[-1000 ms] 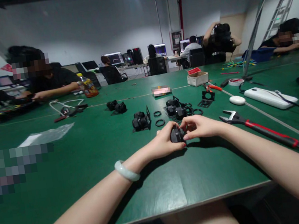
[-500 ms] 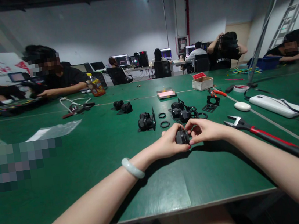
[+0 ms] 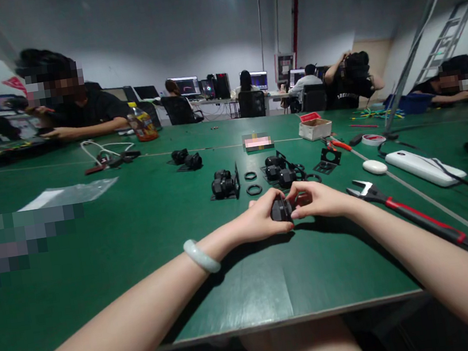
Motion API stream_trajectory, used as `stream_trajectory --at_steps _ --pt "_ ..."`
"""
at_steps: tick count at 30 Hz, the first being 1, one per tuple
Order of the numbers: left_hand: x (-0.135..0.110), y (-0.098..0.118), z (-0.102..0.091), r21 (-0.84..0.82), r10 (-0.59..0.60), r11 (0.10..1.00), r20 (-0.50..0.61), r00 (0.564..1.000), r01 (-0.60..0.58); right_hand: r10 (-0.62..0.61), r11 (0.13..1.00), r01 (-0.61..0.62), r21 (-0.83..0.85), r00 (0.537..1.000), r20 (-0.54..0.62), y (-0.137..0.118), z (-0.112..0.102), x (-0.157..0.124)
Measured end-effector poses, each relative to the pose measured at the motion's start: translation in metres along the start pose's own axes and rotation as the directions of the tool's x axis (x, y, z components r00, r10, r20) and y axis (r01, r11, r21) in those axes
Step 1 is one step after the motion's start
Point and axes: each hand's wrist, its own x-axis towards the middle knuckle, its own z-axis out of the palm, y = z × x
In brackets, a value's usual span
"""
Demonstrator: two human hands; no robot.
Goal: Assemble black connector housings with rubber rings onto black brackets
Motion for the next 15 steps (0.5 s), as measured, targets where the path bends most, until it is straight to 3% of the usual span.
stream_trajectory --at_steps 15 --pt "0.0003 0.0021 -0.0011 -0.025 -0.012 1.000 -0.003 1.000 0.011 -0.002 1.000 0.002 -0.017 1.000 0.002 0.0041 -0.0014 0.0015"
